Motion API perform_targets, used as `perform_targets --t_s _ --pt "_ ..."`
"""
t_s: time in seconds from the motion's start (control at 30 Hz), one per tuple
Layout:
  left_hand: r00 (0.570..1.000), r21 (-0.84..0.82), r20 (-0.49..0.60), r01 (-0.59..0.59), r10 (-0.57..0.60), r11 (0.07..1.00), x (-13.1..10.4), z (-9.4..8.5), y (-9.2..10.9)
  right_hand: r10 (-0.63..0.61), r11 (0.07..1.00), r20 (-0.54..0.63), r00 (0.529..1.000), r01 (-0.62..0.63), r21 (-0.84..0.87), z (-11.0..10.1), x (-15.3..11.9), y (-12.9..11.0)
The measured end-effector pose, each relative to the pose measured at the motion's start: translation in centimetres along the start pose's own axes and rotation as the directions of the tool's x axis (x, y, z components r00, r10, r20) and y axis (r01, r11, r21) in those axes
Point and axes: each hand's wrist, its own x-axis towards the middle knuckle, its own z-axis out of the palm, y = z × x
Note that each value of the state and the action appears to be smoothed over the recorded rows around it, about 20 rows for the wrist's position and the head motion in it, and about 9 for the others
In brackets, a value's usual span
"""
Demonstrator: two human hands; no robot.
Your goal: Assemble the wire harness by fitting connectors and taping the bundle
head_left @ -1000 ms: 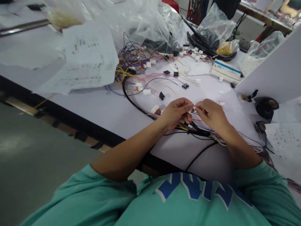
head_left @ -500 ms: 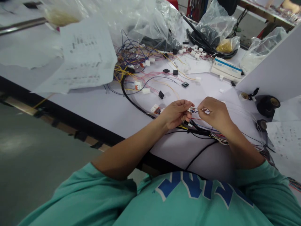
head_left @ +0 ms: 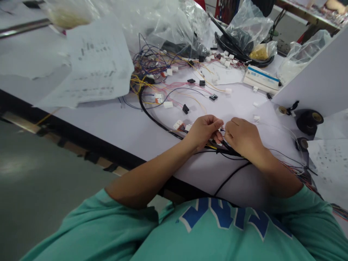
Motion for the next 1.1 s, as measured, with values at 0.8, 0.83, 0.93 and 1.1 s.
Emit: perform_targets --t_s 0.8,0.83,0.93,1.1 --pt "0.998 -0.074 -0.034 -0.060 0.057 0.995 0.7 -0.3 0.9 -0.012 0.811 -0.094 0.995 0.065 0.581 1.3 1.2 2.9" --pt "0.996 -0.083 -0.043 -0.079 0.075 0.993 0.8 -0.4 1.2 -0.025 0.795 -0.063 0.998 0.058 0.604 1.2 1.2 3.3" --pt "0.988 -0.089 -0.087 -0.135 0.127 0.987 1.1 -1.0 2.0 0.004 0.777 0.110 0.994 -0.072 0.626 0.8 1.0 4.2" --pt "0.969 -0.100 -0.173 -0.197 0.178 0.975 1.9 -2.0 2.1 0.007 0.699 0.371 0.929 -0.270 0.663 0.0 0.0 5.8"
